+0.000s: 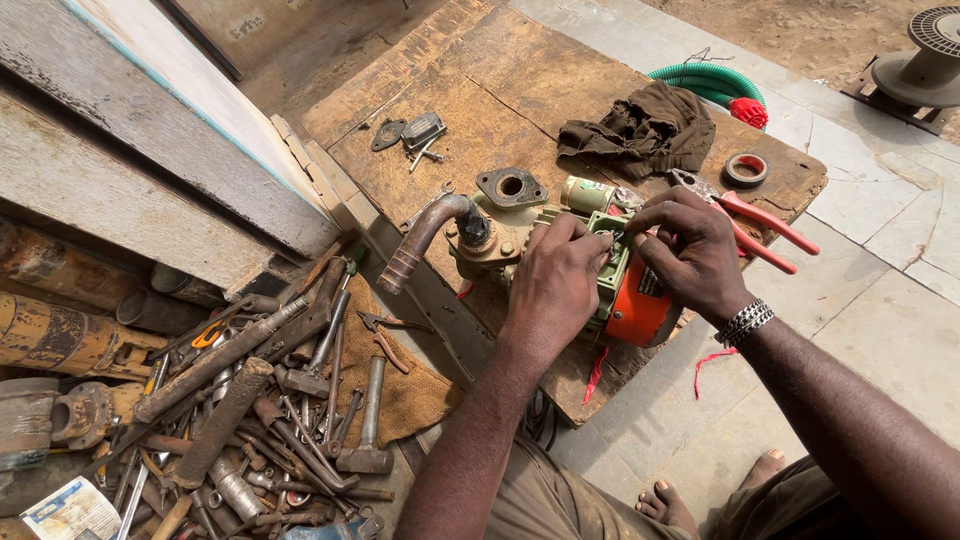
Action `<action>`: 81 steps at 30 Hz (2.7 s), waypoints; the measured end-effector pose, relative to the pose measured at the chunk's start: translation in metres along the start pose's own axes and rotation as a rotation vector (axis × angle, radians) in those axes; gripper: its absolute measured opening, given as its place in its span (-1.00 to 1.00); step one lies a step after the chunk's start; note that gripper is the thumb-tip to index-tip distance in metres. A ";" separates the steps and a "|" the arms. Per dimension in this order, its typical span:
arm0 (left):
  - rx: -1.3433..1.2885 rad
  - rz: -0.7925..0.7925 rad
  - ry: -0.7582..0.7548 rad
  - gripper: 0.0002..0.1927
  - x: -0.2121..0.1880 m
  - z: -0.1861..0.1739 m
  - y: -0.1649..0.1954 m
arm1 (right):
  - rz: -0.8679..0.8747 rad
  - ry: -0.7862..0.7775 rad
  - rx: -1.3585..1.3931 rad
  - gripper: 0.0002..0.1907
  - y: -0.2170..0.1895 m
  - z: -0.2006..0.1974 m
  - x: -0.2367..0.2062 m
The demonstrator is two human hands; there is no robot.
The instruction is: The person sits on the ground repairing a small electric water pump on a wooden bench. They use pliers to cut and strip wires, handle the pump's wiring and capacitor, and press electrical tape onto the motor housing while repositioning the pump.
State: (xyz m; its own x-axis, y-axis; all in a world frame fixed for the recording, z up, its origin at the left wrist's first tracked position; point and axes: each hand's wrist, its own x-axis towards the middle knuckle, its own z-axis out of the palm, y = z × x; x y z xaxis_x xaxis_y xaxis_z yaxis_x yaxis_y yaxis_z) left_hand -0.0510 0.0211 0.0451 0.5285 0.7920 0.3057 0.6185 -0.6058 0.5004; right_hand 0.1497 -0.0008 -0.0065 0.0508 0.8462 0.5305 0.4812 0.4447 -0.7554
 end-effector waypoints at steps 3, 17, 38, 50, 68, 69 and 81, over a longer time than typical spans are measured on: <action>-0.024 -0.031 -0.029 -0.79 0.003 -0.001 0.002 | -0.039 -0.016 -0.002 -0.84 0.002 -0.002 0.000; 0.014 -0.015 0.037 -0.78 0.008 0.004 -0.004 | 0.016 0.085 -0.114 -0.78 0.009 0.003 -0.008; -0.012 -0.035 -0.088 -0.80 0.015 -0.013 0.000 | 0.025 -0.249 -0.224 -0.75 -0.011 -0.015 0.015; 0.083 -0.127 -0.236 -0.79 0.032 -0.022 0.013 | -0.025 -0.086 -0.239 -0.80 -0.011 -0.012 -0.007; 0.015 -0.160 -0.479 -0.69 0.061 -0.024 0.001 | -0.006 -0.253 0.008 -0.58 -0.021 -0.028 0.001; 0.017 -0.157 -0.481 -0.70 0.061 -0.026 0.001 | -0.018 -0.254 -0.036 -0.54 -0.019 -0.029 -0.002; 0.164 0.091 -0.317 -0.72 0.030 -0.027 -0.003 | -0.302 -0.195 -0.615 -0.54 -0.028 -0.013 -0.017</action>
State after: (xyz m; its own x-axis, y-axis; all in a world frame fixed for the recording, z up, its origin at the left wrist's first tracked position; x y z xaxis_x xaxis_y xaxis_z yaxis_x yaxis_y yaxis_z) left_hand -0.0525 0.0482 0.0744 0.7237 0.6872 0.0640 0.6320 -0.6971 0.3385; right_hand 0.1464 -0.0316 0.0103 -0.2924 0.7745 0.5610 0.8592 0.4703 -0.2014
